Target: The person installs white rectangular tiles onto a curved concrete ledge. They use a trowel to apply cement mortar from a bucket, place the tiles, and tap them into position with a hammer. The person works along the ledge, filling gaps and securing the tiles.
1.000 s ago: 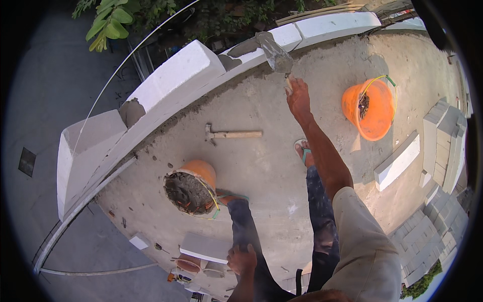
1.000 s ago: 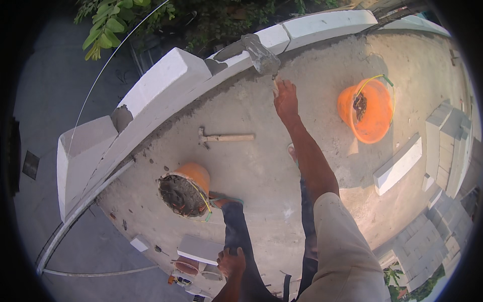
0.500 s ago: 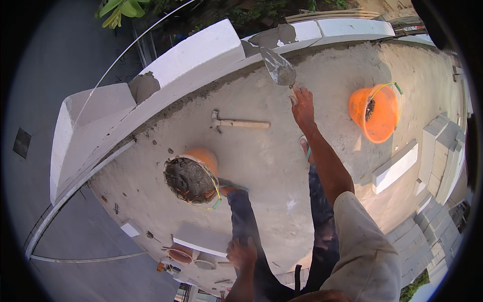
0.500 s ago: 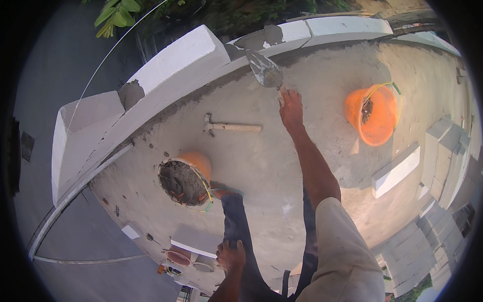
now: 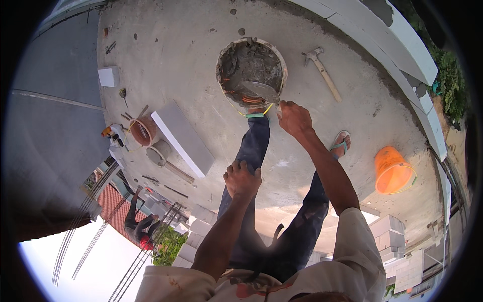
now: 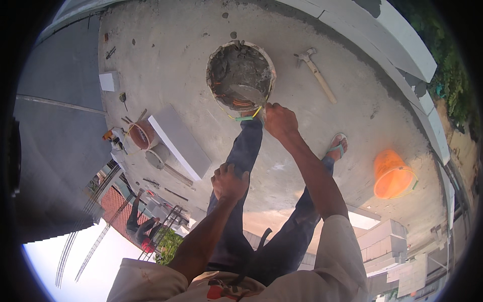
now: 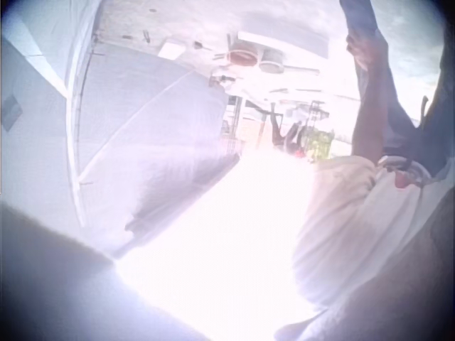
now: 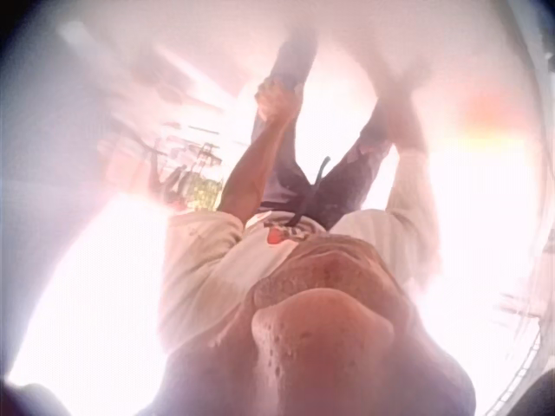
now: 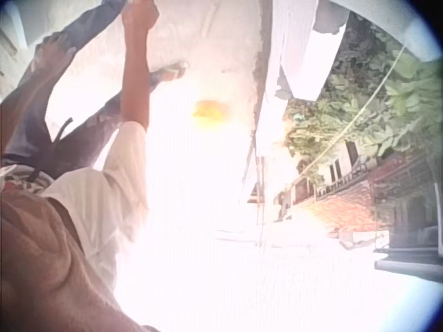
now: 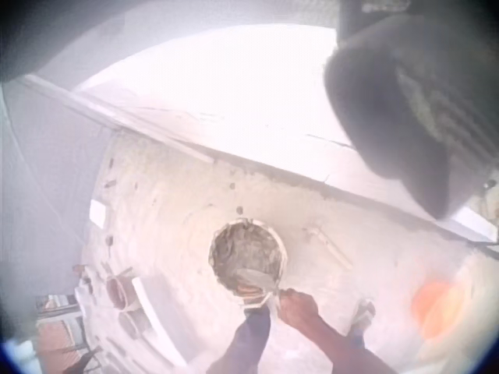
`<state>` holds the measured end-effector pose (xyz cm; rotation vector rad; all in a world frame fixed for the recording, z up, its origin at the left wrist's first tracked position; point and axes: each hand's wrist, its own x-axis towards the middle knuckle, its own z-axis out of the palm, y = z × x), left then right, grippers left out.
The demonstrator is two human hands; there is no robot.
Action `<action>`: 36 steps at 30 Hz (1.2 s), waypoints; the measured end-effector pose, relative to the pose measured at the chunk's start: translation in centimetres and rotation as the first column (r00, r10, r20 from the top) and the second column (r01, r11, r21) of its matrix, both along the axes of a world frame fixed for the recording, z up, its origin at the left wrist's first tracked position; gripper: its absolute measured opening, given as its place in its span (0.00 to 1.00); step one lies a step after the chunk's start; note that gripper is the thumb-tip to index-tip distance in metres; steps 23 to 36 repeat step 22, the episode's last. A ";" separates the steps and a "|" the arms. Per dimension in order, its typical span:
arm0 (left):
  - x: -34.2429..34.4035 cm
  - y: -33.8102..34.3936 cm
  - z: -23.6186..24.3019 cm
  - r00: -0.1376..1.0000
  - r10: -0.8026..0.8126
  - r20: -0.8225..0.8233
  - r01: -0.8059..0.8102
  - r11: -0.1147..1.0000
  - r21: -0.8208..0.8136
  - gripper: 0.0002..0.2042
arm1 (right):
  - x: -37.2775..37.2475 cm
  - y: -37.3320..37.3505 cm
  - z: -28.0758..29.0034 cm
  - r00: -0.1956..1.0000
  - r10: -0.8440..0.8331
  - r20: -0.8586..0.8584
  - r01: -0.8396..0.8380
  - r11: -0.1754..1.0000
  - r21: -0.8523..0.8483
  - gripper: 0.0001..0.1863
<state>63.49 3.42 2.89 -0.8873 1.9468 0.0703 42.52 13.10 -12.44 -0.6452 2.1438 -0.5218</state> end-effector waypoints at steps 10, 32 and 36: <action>1.7 -4.6 -0.2 0.971 0.230 -0.061 -0.223 0.970 0.097 0.33 | 1.6 -14.0 -5.6 0.898 0.322 -0.300 -0.286 0.945 0.161 0.11; 1.1 -7.3 -0.1 0.951 0.309 -0.029 -0.302 0.942 0.144 0.33 | 3.9 -16.7 -2.6 0.982 0.038 0.187 -0.087 0.962 0.260 0.17; 1.1 -7.3 -0.1 0.951 0.309 -0.029 -0.302 0.942 0.144 0.33 | 3.9 -16.7 -2.6 0.982 0.038 0.187 -0.087 0.962 0.260 0.17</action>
